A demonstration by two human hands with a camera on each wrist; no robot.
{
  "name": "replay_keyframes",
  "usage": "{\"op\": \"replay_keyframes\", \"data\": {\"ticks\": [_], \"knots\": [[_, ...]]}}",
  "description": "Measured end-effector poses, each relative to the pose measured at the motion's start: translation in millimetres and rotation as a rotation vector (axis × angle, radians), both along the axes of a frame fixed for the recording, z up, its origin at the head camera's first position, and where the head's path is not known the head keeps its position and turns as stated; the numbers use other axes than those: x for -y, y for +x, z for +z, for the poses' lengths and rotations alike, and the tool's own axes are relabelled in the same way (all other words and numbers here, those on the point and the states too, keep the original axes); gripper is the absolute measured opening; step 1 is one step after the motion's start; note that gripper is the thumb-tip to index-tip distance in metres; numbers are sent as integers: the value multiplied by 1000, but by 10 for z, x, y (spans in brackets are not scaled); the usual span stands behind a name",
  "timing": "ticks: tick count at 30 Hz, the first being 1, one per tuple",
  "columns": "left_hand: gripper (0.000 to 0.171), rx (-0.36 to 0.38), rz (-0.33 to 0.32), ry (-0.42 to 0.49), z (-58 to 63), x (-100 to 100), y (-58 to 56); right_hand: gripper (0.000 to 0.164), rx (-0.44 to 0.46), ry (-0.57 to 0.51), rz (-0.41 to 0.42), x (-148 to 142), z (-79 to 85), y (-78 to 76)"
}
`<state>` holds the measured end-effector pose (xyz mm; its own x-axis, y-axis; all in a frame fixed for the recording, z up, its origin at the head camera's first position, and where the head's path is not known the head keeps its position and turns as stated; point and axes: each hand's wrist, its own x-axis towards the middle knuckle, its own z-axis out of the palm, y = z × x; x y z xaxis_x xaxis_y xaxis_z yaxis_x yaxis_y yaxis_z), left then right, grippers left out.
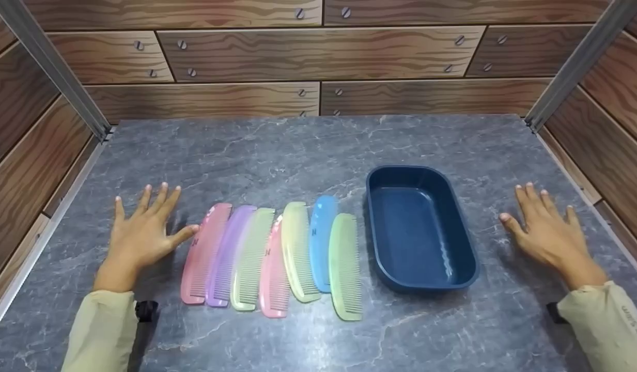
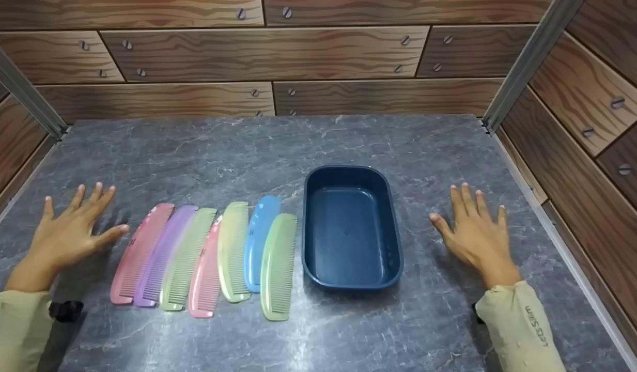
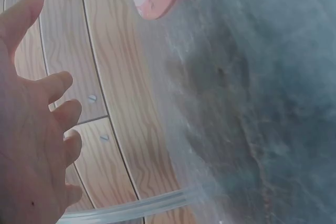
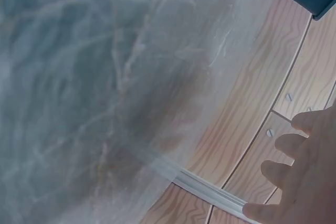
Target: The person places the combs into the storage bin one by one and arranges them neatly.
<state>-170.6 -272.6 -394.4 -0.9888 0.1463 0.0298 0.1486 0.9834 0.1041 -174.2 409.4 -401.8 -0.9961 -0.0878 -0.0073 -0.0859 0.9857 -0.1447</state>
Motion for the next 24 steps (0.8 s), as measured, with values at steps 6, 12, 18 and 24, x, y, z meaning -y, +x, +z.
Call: {"op": "replay_keyframes", "data": {"ticks": [6,12,18,24], "knots": [[91,39,-21,48,50,-62,-123,71,-29,31,35,80,58,-44],[91,79,-36,77,83,-121,-226,68,-41,-13,89,236,98,-77],[92,104,-41,124,81,-159,-338,65,-40,-56,126,382,132,-75],[92,153,-39,219,36,-158,-408,58,-19,-129,171,474,98,-60]]}}
